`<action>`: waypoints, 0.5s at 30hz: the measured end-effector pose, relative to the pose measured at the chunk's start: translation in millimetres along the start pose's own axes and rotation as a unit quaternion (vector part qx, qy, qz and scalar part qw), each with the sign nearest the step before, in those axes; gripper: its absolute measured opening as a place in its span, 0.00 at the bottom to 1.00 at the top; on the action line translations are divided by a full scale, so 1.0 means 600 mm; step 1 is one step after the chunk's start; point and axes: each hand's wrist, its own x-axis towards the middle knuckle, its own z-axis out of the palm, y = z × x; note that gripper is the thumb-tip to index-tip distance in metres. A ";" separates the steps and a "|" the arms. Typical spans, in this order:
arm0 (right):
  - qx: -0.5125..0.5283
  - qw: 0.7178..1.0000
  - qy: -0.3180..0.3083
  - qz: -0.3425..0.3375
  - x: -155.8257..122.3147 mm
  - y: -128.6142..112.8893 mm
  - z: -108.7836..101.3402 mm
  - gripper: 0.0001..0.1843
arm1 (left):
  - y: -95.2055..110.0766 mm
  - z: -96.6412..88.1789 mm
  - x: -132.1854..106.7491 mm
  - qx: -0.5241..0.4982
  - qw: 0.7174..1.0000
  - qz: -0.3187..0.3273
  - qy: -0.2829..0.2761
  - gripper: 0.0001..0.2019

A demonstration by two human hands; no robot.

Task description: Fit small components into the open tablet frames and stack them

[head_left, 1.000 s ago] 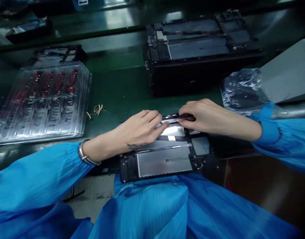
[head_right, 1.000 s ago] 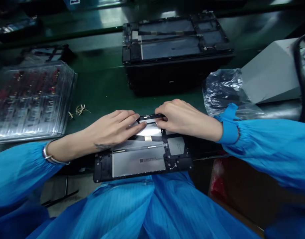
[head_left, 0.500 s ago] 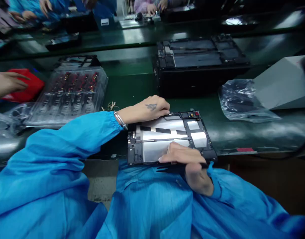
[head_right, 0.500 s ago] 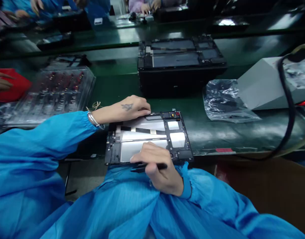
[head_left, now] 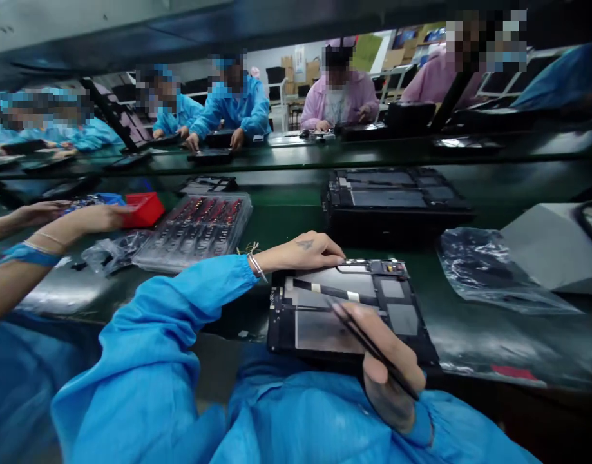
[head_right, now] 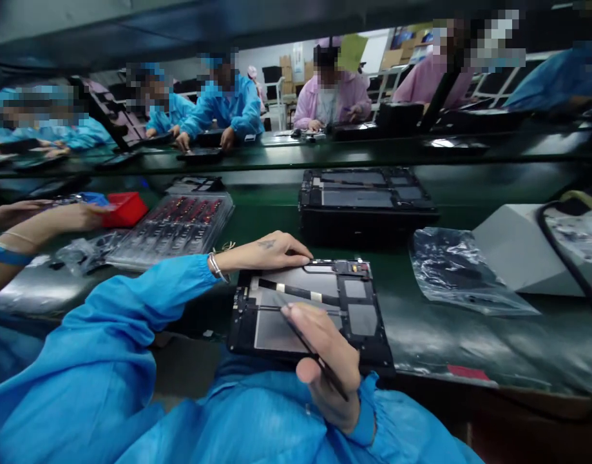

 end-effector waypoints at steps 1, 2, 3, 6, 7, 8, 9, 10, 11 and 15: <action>0.021 1.000 0.020 0.002 0.001 -0.003 0.001 0.26 | 0.001 0.000 0.001 -0.011 1.000 0.002 0.005 0.15; 0.031 0.999 0.019 0.003 0.003 -0.006 -0.001 0.25 | 0.002 0.000 0.003 -0.033 0.999 0.001 0.003 0.15; 0.032 0.999 0.003 0.004 0.007 -0.008 -0.005 0.26 | 0.001 -0.001 0.005 -0.067 0.998 -0.003 -0.003 0.13; 0.010 0.991 -0.128 -0.041 0.027 -0.001 -0.037 0.31 | -0.008 -0.003 0.010 -0.206 0.978 -0.030 -0.026 0.09; -0.008 0.980 -0.187 -0.075 0.037 0.006 -0.053 0.32 | -0.011 -0.005 0.009 -0.244 0.969 -0.035 -0.029 0.08; -0.033 0.965 -0.234 -0.116 0.047 0.014 -0.072 0.34 | -0.013 -0.008 0.008 -0.270 0.962 -0.034 -0.029 0.08; -0.072 0.946 -0.281 -0.146 0.057 0.022 -0.092 0.35 | -0.013 -0.011 0.006 -0.288 0.957 -0.029 -0.027 0.08; -0.111 0.930 -0.304 -0.172 0.067 0.029 -0.112 0.34 | -0.011 -0.015 0.004 -0.300 0.953 -0.023 -0.024 0.08; -0.146 0.920 -0.312 -0.187 0.075 0.033 -0.132 0.32 | -0.009 -0.019 0.002 -0.307 0.951 -0.017 -0.019 0.10; -0.144 0.963 -0.202 -0.109 0.091 0.018 -0.184 0.20 | 0.010 -0.025 -0.010 -0.316 0.948 -0.018 0.032 0.14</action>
